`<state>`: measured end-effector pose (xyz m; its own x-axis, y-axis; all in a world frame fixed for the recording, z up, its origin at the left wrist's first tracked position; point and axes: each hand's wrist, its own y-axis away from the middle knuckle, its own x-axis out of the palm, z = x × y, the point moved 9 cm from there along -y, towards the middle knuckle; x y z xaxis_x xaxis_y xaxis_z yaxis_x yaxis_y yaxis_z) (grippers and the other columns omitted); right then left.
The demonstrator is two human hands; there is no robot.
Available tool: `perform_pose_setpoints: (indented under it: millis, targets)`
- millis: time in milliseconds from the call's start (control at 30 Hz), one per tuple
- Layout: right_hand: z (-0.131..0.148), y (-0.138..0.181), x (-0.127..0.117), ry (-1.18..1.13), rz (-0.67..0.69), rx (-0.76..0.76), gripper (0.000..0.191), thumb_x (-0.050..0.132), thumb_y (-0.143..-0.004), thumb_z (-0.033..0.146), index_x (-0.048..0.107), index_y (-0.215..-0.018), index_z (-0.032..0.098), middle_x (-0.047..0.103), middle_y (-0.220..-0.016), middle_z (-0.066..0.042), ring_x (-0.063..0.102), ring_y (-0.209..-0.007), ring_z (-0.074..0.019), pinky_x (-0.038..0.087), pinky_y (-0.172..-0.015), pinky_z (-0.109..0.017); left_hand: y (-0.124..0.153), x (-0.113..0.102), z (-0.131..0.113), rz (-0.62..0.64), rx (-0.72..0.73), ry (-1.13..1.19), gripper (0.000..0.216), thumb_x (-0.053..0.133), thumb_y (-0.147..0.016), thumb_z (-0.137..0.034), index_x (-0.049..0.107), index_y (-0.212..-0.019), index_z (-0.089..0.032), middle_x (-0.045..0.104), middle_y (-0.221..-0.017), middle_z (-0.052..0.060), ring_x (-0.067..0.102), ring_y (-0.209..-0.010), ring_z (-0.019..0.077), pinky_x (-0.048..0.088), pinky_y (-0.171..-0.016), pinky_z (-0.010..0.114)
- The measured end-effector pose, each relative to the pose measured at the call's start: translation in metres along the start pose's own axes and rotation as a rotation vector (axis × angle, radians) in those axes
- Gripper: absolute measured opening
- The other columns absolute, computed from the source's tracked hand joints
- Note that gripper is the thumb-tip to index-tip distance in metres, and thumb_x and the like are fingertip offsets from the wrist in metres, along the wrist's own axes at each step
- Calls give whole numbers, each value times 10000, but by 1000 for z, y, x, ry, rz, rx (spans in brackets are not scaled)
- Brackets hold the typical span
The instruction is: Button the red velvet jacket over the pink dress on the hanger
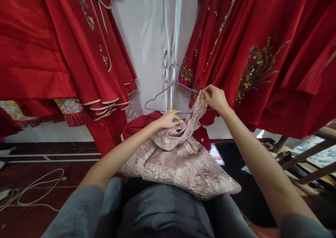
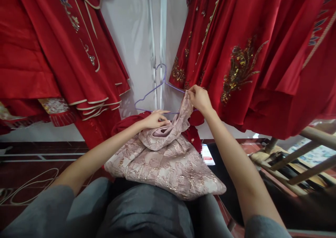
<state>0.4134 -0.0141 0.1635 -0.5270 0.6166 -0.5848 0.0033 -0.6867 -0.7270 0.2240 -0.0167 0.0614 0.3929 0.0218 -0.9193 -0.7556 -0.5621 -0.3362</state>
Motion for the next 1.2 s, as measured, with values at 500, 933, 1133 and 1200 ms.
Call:
perform_pose_setpoints:
  millis: [500, 933, 1133, 1200]
  targets:
    - [-17, 11, 15, -128, 58, 43, 250, 478, -889, 418, 605, -1004, 237, 701, -961, -56, 628, -829, -220, 448, -754, -312, 84, -115, 129, -560, -560, -238, 305, 563, -840, -491, 737, -855, -241, 637, -1205, 57, 478, -1167, 300, 242, -1051, 506]
    - [-19, 8, 15, -115, 74, 48, 272, 509, -870, 453, 629, -990, 240, 690, -838, -40, 593, -718, -197, 429, -691, -294, 137, -114, 199, -454, -1011, -256, 277, 614, -762, -491, 727, -761, -239, 681, -1142, 92, 468, -1118, 398, 248, -977, 619]
    - [-16, 9, 12, -113, 71, 46, 238, 509, -876, 421, 624, -989, 246, 692, -890, -38, 597, -743, -194, 426, -722, -296, 135, -110, 197, -407, -1049, -274, 318, 604, -760, -505, 736, -798, -218, 681, -1066, 145, 469, -1122, 415, 272, -970, 610]
    - [-14, 8, 11, -109, 72, 34, 237, 511, -874, 420, 622, -988, 245, 692, -897, -39, 598, -753, -198, 428, -730, -299, 135, -113, 197, -429, -1009, -228, 330, 583, -781, -507, 735, -839, -220, 676, -1084, 141, 462, -1123, 418, 270, -960, 628]
